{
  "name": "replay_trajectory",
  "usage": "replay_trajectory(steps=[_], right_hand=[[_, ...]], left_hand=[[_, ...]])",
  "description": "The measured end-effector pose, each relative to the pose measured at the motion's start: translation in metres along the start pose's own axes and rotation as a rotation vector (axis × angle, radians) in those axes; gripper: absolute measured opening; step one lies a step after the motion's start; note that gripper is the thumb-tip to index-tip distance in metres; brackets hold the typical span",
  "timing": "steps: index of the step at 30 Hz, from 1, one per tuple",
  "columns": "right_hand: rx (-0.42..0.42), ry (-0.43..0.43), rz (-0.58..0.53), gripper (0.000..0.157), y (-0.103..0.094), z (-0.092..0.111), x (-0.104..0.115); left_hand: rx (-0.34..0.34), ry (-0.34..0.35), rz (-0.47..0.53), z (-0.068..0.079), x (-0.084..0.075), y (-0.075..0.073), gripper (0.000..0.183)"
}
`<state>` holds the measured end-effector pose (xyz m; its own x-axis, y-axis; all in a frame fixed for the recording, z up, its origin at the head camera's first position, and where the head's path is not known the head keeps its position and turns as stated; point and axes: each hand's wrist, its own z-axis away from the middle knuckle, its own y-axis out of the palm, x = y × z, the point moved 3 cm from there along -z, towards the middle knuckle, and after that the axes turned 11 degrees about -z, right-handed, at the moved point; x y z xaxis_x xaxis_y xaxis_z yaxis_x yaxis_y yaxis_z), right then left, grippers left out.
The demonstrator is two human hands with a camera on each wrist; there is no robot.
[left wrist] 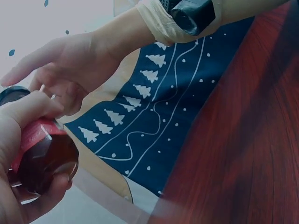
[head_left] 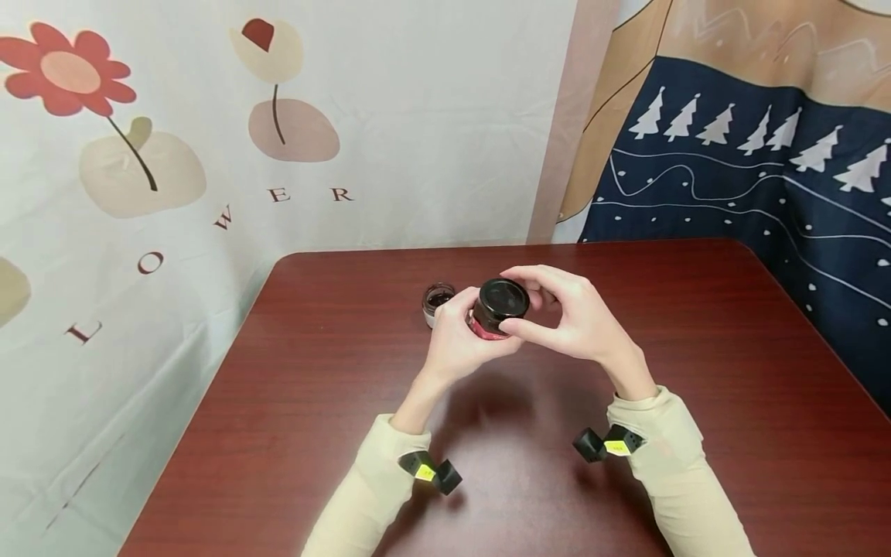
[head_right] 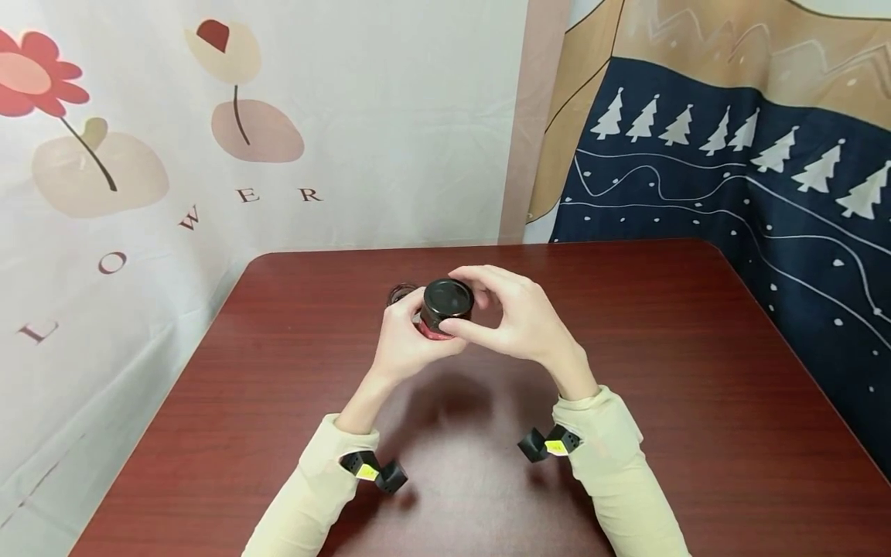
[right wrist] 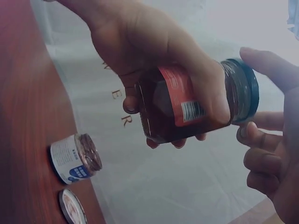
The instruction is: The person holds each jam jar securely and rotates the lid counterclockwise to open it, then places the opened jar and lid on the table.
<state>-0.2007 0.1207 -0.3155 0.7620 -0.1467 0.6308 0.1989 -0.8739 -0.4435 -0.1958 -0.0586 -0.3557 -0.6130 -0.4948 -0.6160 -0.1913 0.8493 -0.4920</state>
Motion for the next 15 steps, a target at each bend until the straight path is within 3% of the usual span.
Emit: replay_trajectory(steps=[8, 15], right_hand=[[-0.055, 0.023, 0.116, 0.051, 0.0024, 0.0007, 0.0001], [-0.059, 0.037, 0.130, 0.047, 0.0028, -0.0003, 0.0001]], left_hand=[[-0.016, 0.002, -0.129, 0.0005, 0.0010, 0.0013, 0.043], [-0.003, 0.010, -0.157, 0.0002, 0.0020, 0.0013, 0.045]])
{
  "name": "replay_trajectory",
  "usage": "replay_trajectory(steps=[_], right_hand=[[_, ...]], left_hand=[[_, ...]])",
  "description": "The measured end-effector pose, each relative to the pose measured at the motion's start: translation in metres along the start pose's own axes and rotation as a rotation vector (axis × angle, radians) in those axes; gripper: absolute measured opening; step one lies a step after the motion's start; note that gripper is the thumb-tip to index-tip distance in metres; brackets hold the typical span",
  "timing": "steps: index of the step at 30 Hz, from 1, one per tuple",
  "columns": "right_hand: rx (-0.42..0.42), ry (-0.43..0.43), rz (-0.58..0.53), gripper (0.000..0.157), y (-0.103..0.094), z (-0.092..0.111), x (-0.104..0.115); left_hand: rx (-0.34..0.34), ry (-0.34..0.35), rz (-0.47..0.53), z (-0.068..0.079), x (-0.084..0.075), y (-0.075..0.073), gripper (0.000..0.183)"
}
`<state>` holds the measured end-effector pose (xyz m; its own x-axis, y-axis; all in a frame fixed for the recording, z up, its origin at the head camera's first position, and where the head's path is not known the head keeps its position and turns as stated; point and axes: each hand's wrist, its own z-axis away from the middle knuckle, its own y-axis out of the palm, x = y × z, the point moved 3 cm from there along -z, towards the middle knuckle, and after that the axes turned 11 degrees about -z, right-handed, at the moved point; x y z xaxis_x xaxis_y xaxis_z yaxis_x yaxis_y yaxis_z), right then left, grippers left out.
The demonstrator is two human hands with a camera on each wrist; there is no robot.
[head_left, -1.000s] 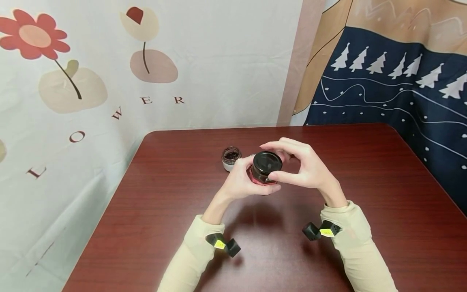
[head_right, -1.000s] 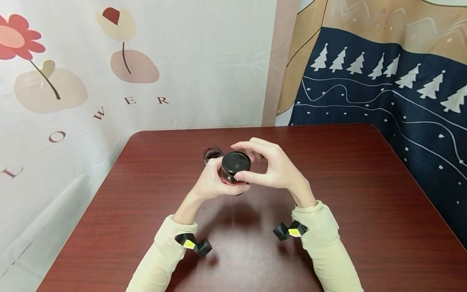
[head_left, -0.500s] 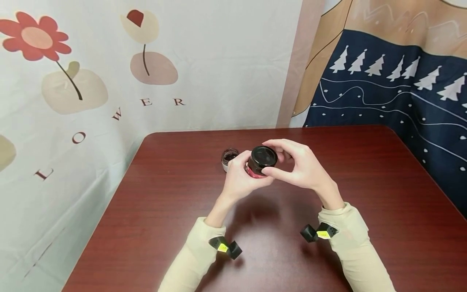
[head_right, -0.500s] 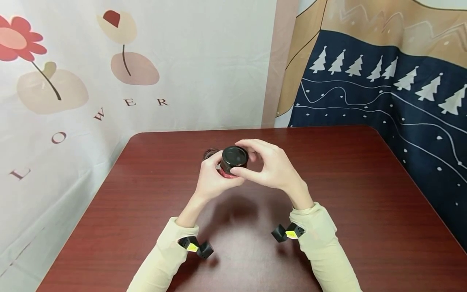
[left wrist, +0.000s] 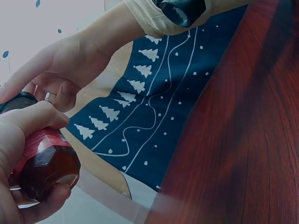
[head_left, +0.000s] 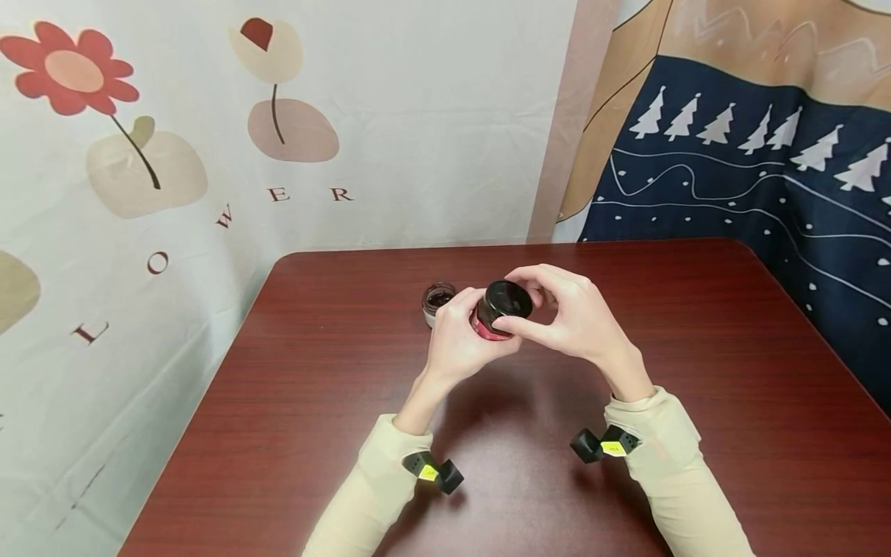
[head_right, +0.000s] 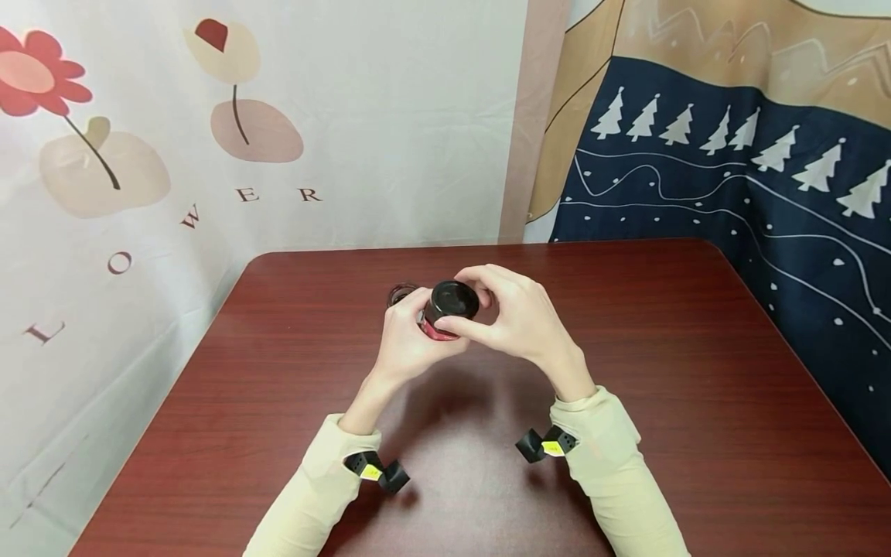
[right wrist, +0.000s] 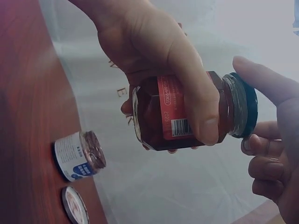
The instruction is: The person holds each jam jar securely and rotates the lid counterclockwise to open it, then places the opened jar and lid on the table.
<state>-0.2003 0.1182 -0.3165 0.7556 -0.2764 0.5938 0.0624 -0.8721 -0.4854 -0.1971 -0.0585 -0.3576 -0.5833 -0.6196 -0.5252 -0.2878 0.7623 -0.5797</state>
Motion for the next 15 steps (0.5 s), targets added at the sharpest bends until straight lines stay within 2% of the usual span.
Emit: replay_trajectory(steps=[8, 15], right_hand=[[0.033, 0.016, -0.007, 0.041, -0.0014, -0.0006, 0.0020], [0.066, 0.032, -0.013, 0.037, -0.0026, -0.0005, 0.0019]], left_hand=[[0.029, 0.026, 0.016, -0.0014, -0.0010, -0.0010, 0.043], [0.078, 0.030, 0.070, -0.0007, -0.0012, 0.0007, 0.043]])
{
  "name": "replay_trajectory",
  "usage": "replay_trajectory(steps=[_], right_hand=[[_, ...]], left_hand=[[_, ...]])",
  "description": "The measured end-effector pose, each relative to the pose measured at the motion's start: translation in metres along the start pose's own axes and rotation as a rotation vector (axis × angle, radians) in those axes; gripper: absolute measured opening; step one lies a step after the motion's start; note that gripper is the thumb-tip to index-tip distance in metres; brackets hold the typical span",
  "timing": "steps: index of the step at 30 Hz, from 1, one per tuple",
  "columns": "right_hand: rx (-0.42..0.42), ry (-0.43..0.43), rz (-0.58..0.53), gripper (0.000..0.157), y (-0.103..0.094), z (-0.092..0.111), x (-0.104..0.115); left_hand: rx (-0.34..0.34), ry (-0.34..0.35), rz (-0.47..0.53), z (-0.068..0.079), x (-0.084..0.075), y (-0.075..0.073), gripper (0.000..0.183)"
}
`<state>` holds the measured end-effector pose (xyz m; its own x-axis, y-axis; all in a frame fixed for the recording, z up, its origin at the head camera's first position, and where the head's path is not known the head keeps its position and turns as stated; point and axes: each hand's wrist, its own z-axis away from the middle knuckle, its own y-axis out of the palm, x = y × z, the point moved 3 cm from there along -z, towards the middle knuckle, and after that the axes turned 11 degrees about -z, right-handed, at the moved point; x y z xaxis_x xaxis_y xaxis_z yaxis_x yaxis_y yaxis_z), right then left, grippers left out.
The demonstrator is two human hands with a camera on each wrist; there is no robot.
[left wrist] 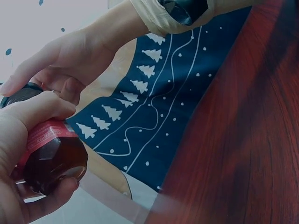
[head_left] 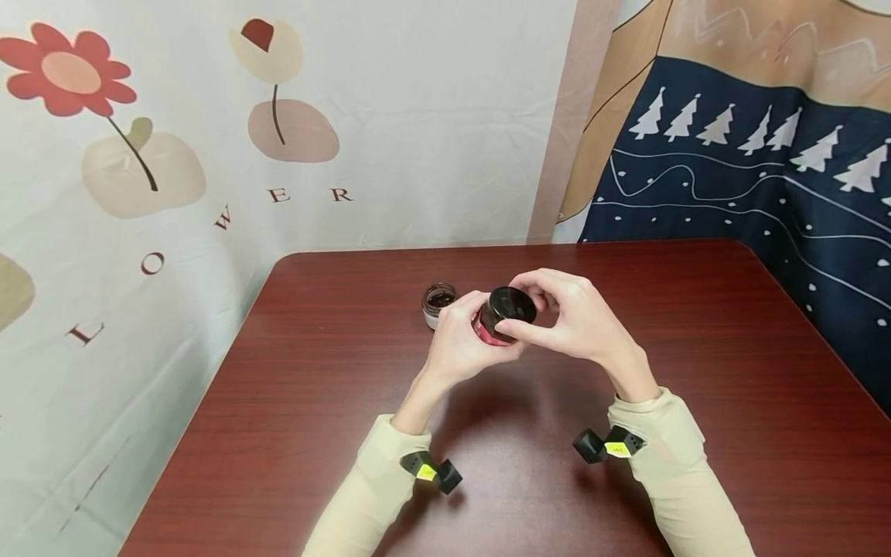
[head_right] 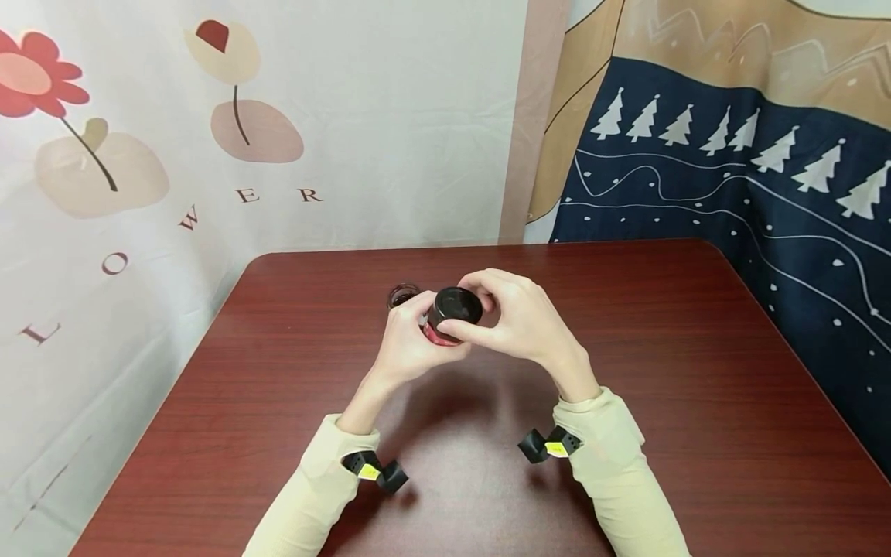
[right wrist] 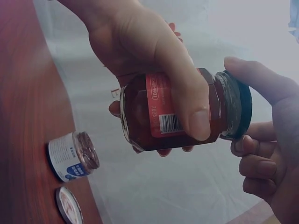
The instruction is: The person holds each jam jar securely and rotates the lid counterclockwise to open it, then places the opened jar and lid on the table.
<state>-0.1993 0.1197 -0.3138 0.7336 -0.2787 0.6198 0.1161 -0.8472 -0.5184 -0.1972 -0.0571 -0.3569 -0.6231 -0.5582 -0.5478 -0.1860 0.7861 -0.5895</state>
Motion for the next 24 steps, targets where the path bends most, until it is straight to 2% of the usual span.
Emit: replay_trajectory(steps=[5, 12, 18, 24], right_hand=[[0.006, -0.017, -0.023, 0.036, -0.0003, -0.0009, -0.0004], [0.020, -0.040, -0.053, 0.040, -0.0008, -0.0004, -0.0015], [0.043, -0.100, -0.092, 0.042, -0.0021, -0.0004, -0.0006], [0.070, -0.116, -0.130, 0.043, -0.0030, 0.0002, 0.0010]], left_hand=[[0.028, -0.014, 0.061, -0.0001, 0.0010, 0.0004, 0.042], [0.100, -0.069, 0.093, -0.0006, 0.0025, -0.0004, 0.039], [0.177, -0.120, 0.197, -0.0002, 0.0018, -0.0004, 0.037], [0.229, -0.109, 0.244, 0.0008, -0.0004, -0.0016, 0.037]])
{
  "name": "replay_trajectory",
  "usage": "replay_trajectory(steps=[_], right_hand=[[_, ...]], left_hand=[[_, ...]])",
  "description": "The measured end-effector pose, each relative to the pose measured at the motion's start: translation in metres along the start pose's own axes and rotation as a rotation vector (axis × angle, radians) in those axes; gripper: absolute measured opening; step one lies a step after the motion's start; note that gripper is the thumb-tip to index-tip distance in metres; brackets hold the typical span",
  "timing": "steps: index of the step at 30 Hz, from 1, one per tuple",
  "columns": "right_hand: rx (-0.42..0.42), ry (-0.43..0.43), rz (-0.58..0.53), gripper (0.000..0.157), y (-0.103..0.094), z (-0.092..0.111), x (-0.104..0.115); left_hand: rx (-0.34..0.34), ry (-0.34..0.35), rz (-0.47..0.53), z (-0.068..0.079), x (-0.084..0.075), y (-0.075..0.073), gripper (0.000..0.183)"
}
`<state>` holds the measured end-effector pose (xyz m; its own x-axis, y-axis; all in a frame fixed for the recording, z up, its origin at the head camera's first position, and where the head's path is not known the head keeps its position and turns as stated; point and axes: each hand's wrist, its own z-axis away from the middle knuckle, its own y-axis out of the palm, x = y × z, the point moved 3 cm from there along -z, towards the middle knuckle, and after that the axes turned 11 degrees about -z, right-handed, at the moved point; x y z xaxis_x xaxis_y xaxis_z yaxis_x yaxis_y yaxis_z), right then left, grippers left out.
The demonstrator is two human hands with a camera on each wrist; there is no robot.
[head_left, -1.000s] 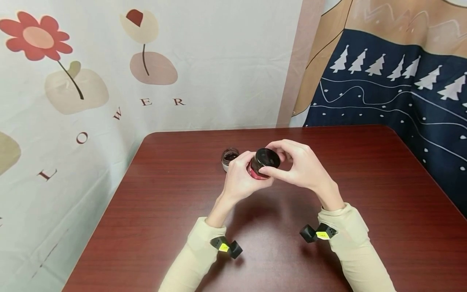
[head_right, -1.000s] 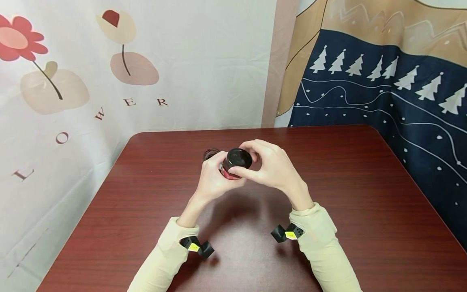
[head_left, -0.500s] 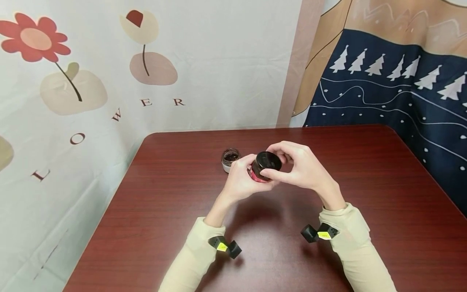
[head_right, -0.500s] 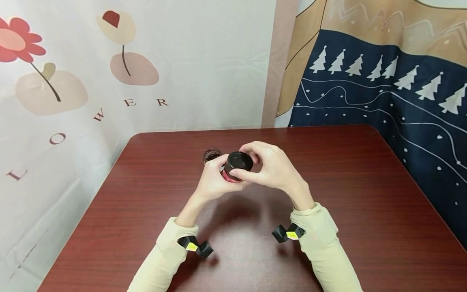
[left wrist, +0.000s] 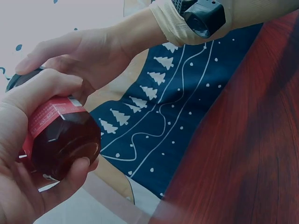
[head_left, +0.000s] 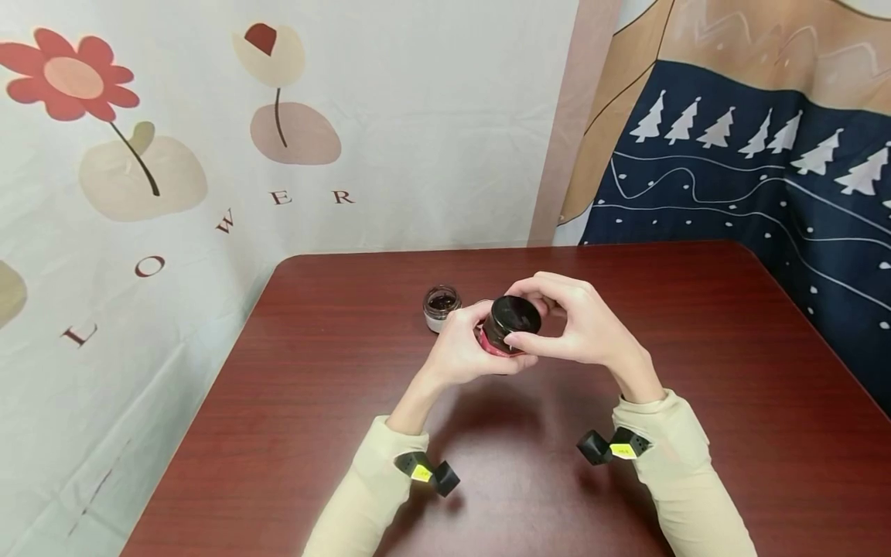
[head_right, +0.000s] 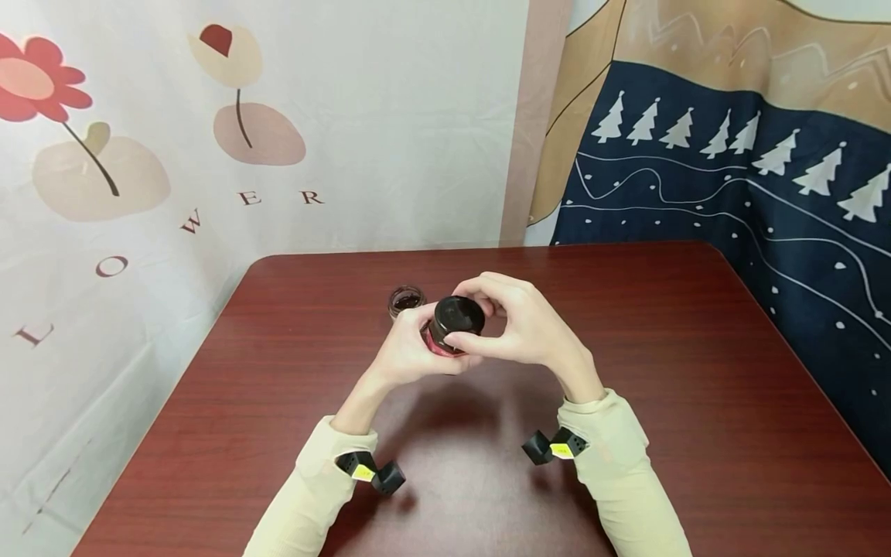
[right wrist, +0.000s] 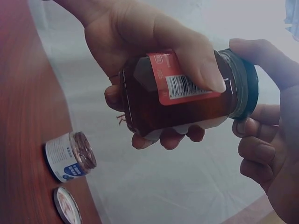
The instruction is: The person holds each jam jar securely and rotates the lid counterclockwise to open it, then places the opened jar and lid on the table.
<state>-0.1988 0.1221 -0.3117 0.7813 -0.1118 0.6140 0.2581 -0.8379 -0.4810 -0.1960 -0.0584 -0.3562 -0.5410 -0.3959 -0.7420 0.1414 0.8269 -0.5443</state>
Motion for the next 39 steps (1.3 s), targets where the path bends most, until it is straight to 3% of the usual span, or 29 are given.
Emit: replay_trajectory(steps=[12, 28, 39], right_hand=[[0.027, -0.008, -0.050, 0.043, -0.0026, 0.0013, -0.0003], [0.012, 0.009, -0.138, 0.039, -0.0050, 0.0033, -0.0026], [-0.014, 0.054, -0.129, 0.038, -0.0069, 0.0047, -0.0067]], left_hand=[[0.015, 0.046, -0.028, 0.0004, -0.0039, -0.0004, 0.038], [0.026, 0.044, -0.045, 0.0012, -0.0050, 0.0020, 0.049], [-0.063, 0.017, -0.026, 0.0035, -0.0019, 0.0062, 0.050]])
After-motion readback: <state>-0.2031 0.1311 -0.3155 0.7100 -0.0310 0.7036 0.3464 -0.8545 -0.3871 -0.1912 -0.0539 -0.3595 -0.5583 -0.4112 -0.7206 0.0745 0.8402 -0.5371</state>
